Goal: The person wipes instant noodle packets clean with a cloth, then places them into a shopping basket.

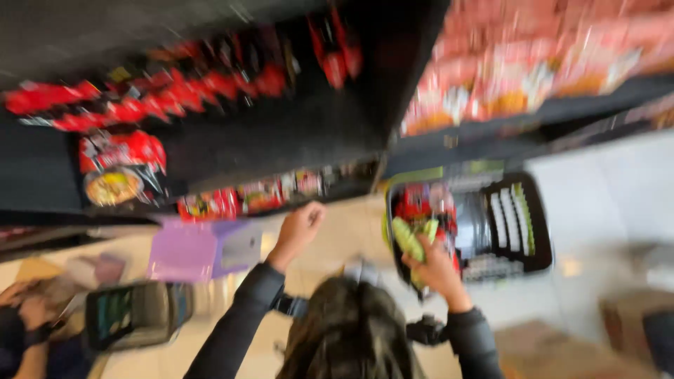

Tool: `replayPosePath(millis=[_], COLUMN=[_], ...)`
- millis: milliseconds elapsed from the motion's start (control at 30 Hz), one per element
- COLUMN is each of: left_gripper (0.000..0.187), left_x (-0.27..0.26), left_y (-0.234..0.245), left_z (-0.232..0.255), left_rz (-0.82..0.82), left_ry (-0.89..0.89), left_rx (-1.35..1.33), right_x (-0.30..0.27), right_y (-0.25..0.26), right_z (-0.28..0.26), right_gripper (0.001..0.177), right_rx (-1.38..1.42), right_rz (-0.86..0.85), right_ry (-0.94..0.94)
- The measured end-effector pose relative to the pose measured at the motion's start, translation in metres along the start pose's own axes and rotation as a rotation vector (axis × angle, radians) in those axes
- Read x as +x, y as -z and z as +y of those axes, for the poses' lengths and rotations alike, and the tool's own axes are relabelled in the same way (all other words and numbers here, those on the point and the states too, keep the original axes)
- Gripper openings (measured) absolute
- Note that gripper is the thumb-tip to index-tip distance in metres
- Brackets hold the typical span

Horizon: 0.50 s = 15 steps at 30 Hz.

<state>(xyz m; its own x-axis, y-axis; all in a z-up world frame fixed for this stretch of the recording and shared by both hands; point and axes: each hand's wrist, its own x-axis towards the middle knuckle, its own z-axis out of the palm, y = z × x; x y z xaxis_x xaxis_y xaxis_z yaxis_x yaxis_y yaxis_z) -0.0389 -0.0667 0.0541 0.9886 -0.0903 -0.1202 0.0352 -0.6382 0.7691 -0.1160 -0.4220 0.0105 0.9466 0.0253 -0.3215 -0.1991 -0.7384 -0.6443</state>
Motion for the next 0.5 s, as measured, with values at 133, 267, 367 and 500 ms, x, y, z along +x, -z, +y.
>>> replayPosePath(millis=[133, 267, 367, 500], left_gripper=[0.012, 0.021, 0.030, 0.055], left_x=[0.028, 0.061, 0.101, 0.145], left_y=[0.058, 0.116, 0.145, 0.167], left_z=[0.055, 0.110, 0.134, 0.134], left_rz=[0.199, 0.500, 0.635, 0.744], left_ry=[-0.108, -0.304, -0.332, -0.230], left_rx=[0.022, 0.202, 0.403, 0.614], right_x=[0.013, 0.039, 0.072, 0.123], right_y=[0.067, 0.091, 0.102, 0.108], right_z=[-0.125, -0.204, -0.254, -0.307], right_gripper=[0.058, 0.056, 0.054, 0.058], right_rx=[0.134, 0.120, 0.066, -0.024], right_rz=[0.024, 0.047, 0.127, 0.360], right_ry=[0.271, 0.500, 0.651, 0.714])
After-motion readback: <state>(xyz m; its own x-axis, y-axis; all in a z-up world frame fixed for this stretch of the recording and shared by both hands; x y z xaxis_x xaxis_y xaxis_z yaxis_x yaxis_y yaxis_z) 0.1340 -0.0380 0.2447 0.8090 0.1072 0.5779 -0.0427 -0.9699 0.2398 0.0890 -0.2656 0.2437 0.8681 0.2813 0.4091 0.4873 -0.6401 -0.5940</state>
